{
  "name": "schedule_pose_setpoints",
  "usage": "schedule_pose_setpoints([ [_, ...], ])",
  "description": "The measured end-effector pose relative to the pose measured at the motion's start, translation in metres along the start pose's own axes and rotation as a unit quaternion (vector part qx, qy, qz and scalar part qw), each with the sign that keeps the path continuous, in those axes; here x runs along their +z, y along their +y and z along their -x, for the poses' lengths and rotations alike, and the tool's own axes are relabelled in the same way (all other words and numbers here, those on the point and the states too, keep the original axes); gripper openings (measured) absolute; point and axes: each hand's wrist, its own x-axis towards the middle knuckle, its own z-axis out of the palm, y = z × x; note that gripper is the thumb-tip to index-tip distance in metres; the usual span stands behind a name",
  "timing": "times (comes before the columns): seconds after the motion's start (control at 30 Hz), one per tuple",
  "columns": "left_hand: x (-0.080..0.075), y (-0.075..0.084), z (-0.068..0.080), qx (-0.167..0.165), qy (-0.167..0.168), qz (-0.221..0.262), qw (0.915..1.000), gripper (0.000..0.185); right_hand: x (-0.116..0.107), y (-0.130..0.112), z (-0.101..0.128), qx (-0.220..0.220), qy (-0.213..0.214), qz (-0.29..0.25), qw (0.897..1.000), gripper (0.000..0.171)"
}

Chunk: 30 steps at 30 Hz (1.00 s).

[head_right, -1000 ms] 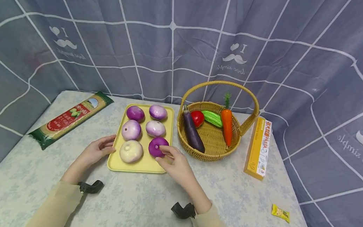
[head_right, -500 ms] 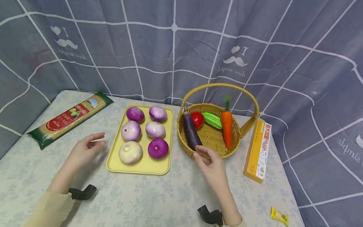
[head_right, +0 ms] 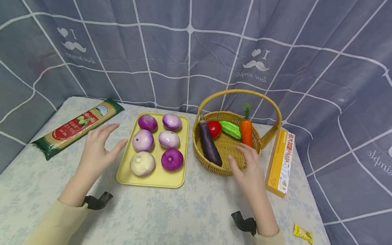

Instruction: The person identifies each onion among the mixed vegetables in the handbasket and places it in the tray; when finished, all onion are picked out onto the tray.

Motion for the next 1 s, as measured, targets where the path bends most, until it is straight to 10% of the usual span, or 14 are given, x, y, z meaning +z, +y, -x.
schedule_pose_setpoints([
  [0.2,0.009,0.0,-0.005,0.062,-0.013,-0.133,0.9891,0.093,0.005,0.012,-0.01,-0.03,-0.015,0.081,0.996,0.064],
  [0.4,0.017,-0.004,-0.004,0.086,-0.064,-0.159,0.9814,0.119,0.013,0.023,-0.013,-0.06,-0.023,0.146,0.987,0.09],
  [1.0,0.021,0.0,-0.012,0.121,-0.095,-0.223,0.9625,0.123,0.013,0.026,-0.022,-0.084,-0.034,0.21,0.973,0.107],
])
